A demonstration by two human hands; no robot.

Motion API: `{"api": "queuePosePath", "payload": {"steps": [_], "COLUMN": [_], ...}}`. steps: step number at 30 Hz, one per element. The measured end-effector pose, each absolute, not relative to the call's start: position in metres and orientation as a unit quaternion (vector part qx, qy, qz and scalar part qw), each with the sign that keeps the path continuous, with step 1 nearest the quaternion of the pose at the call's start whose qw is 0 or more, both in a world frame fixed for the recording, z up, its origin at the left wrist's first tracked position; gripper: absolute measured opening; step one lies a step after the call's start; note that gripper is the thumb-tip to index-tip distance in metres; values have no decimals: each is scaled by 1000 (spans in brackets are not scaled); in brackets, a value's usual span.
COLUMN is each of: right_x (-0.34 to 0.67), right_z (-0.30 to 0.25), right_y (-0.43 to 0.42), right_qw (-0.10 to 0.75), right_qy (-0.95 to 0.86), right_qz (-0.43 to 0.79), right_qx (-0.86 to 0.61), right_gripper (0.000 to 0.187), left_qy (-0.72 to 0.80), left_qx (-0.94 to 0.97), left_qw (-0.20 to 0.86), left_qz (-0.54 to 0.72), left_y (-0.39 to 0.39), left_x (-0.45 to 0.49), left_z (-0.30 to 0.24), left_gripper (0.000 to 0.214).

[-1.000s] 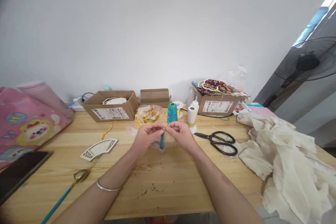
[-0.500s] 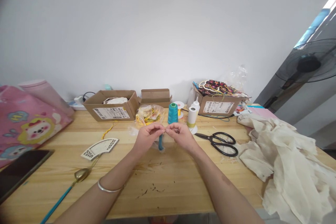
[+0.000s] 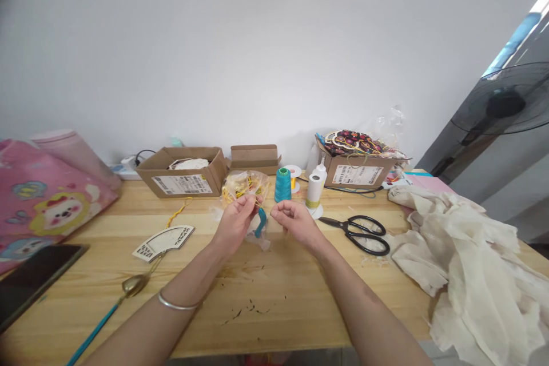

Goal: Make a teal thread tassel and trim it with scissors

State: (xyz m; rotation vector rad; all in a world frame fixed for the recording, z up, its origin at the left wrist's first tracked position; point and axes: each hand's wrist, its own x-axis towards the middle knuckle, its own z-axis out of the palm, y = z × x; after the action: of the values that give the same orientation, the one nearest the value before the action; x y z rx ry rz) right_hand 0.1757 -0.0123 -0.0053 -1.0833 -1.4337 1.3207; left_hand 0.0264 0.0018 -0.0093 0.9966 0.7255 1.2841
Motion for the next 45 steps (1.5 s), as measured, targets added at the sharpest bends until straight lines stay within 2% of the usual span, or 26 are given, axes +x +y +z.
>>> {"api": "queuePosePath", "payload": {"steps": [8, 14, 24, 33, 45], "right_x": [176, 178, 177, 178, 179], "right_z": [-8, -6, -3, -1, 0], "right_y": [-11, -11, -14, -14, -13], "right_qw": [431, 468, 477, 483, 497], "right_qy": [-585, -562, -543, -511, -480], "right_qz": [529, 539, 560, 591, 624], "right_qx": [-438, -417, -405, -396, -365], "right_gripper": [36, 32, 29, 29, 28], "left_qy": [268, 283, 194, 107, 153], "left_qx": [408, 384, 317, 169, 161], "left_qw": [662, 656, 740, 818, 797], "left_qz": [569, 585, 560, 539, 561], "left_y": [2, 6, -1, 2, 4], "left_x": [25, 25, 27, 17, 19], "left_z": [-5, -11, -1, -2, -5], "left_gripper": [23, 21, 16, 13, 12]}}
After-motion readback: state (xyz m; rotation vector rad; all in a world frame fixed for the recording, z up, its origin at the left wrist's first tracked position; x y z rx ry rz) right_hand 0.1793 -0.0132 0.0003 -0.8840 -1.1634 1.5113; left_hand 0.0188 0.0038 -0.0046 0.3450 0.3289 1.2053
